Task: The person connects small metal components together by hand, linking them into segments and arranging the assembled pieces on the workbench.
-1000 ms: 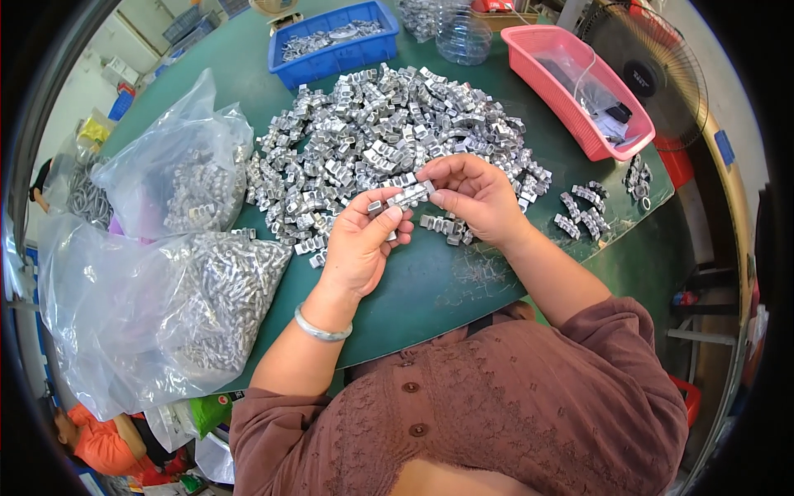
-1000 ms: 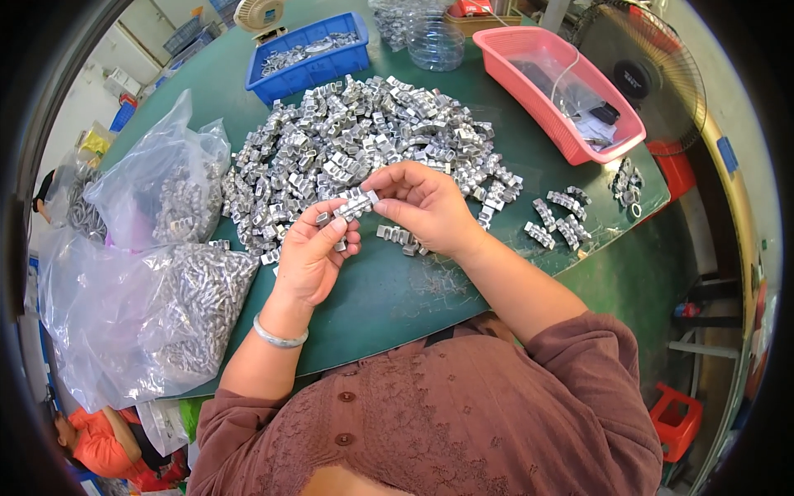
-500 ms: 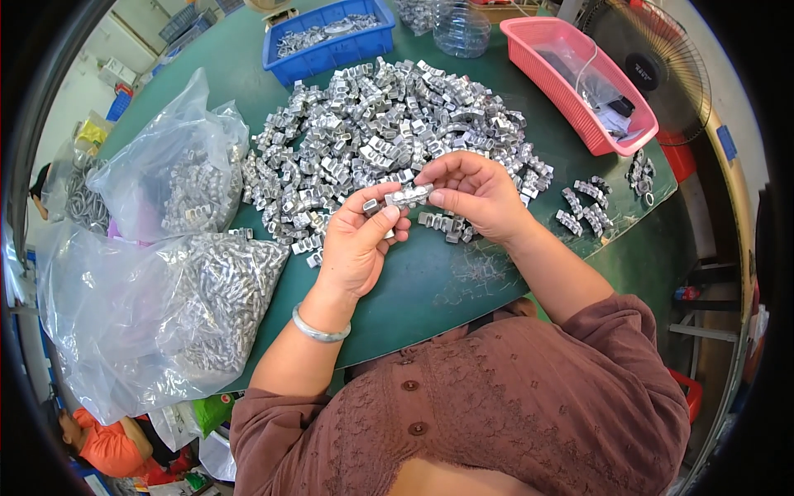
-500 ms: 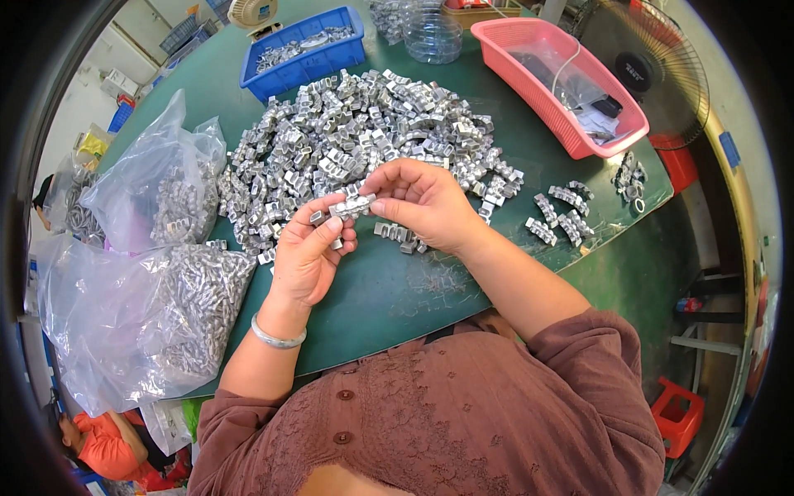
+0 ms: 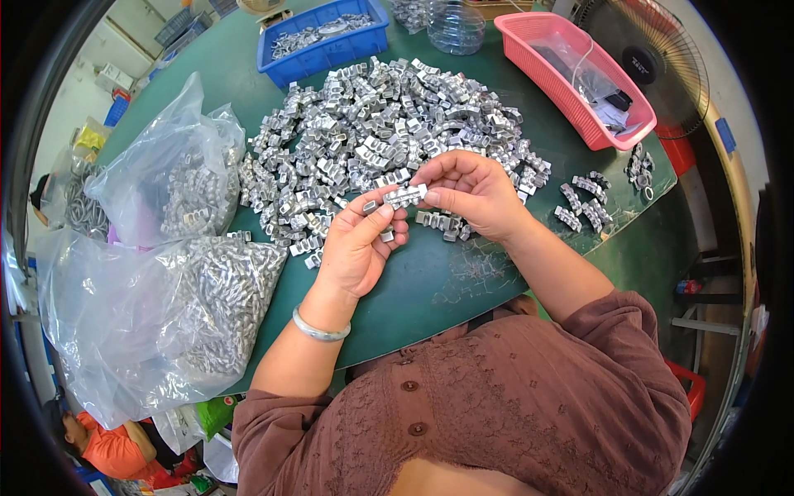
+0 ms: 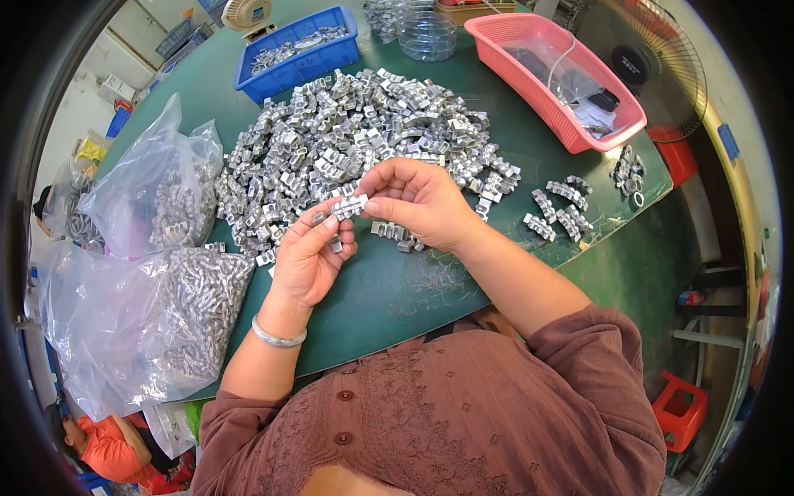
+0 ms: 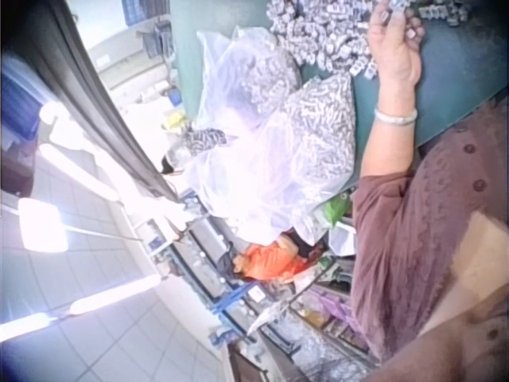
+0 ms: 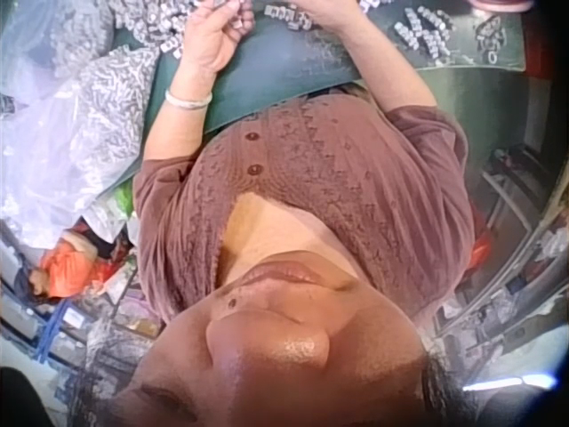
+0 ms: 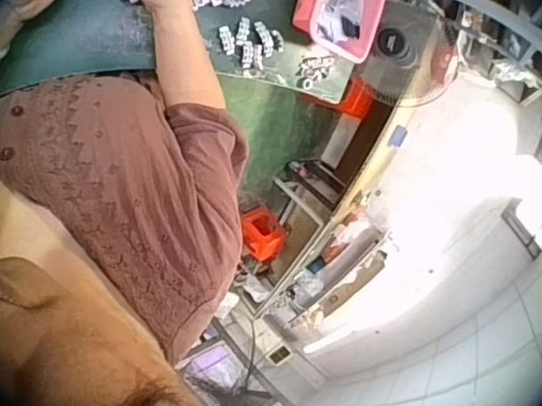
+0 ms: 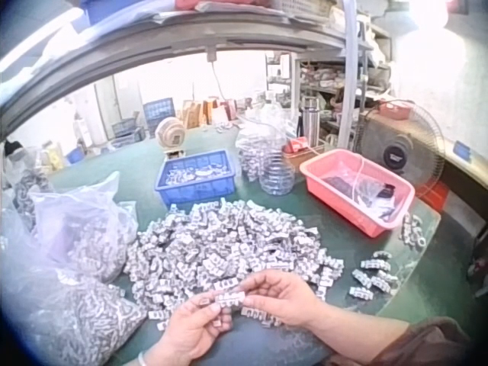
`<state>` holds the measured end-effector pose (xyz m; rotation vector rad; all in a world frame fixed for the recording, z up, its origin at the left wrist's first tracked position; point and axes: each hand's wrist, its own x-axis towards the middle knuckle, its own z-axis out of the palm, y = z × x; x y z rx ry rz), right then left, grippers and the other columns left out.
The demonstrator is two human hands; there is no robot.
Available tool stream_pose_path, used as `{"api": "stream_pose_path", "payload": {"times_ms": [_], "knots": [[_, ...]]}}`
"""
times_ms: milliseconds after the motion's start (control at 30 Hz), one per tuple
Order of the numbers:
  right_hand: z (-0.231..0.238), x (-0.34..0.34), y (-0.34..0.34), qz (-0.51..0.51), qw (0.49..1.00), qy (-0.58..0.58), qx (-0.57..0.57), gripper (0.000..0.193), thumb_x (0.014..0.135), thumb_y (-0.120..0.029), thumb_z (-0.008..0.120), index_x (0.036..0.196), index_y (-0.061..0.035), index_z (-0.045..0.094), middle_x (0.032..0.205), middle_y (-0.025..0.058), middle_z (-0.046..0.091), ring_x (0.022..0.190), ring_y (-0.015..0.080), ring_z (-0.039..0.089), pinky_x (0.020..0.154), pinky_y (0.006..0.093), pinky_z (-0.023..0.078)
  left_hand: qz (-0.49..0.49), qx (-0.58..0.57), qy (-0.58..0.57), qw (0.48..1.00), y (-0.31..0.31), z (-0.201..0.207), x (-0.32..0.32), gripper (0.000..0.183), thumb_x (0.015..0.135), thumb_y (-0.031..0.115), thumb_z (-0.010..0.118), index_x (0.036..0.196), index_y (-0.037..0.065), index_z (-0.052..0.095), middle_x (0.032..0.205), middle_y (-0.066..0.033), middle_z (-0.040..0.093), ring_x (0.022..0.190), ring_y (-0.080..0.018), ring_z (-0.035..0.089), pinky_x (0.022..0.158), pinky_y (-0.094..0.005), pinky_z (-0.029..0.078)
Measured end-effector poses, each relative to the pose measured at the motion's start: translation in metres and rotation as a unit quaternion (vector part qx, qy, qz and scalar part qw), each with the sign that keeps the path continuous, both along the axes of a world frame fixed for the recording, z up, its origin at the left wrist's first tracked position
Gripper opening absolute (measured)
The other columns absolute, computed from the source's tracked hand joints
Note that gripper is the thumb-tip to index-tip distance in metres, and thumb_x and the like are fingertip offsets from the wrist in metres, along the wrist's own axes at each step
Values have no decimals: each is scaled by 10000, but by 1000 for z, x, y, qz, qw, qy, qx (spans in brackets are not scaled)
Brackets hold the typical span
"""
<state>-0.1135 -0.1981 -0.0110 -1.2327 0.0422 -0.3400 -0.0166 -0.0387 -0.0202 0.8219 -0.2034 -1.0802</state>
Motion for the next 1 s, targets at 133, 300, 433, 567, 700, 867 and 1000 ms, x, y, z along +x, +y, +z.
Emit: {"api": "stream_pose_path", "payload": {"times_ms": [133, 300, 433, 567, 700, 867, 1000], "knots": [[-4, 0, -1, 1, 998, -27, -57, 183, 763, 25, 568, 944, 9, 547, 882, 42, 576, 818, 101, 557, 732, 233, 454, -4, -8, 3, 1000, -1, 2, -1, 268, 820, 51, 511, 1085, 15, 496, 852, -63, 568, 718, -129, 539, 659, -261, 458], [-5, 0, 2, -38, 968, -95, -230, 225, 727, 57, 568, 943, -5, 568, 887, 37, 583, 829, 121, 557, 739, 249, 441, 26, -32, -20, 999, -3, -3, -4, 283, 820, 58, 521, 1101, 47, 494, 911, -36, 557, 814, -136, 530, 731, -276, 448], [-1, -1, 2, -53, 955, -107, -270, 228, 694, 62, 573, 909, -14, 584, 869, 55, 582, 806, 134, 557, 727, 252, 435, 30, -61, -43, 997, -3, -5, -3, 300, 818, 43, 519, 1116, 63, 487, 970, -37, 541, 873, -142, 518, 763, -283, 444], [-6, 1, -8, -157, 946, -82, -272, 186, 716, 46, 550, 890, -10, 582, 837, 67, 578, 777, 138, 556, 688, 257, 438, 22, -91, -58, 994, -3, -5, -2, 327, 816, 16, 511, 1136, 72, 477, 1053, -51, 514, 916, -147, 509, 794, -292, 438], [-4, 3, -16, -227, 899, -45, -372, 150, 722, 36, 541, 861, -7, 575, 833, 91, 577, 789, 185, 561, 679, 267, 435, 9, -106, -60, 992, -2, -6, -2, 367, 818, -1, 496, 1174, 84, 457, 1091, -57, 504, 948, -149, 506, 820, -303, 432], [-6, 9, -19, -249, 826, -62, -502, 151, 676, 8, 571, 821, -33, 570, 785, 90, 559, 737, 265, 528, 660, 343, 414, 0, -107, -53, 993, -2, -7, 0, 381, 821, -8, 486, 1187, 90, 449, 1097, -61, 504, 956, -150, 507, 828, -310, 431], [-5, 13, -15, -247, 765, -50, -593, 146, 656, -47, 595, 797, -69, 567, 780, 65, 530, 778, 264, 491, 700, 367, 367, 13, -96, -33, 995, -2, -5, 0, 368, 823, 7, 485, 1184, 69, 443, 1066, -70, 522, 930, -158, 521, 827, -320, 434]]}}
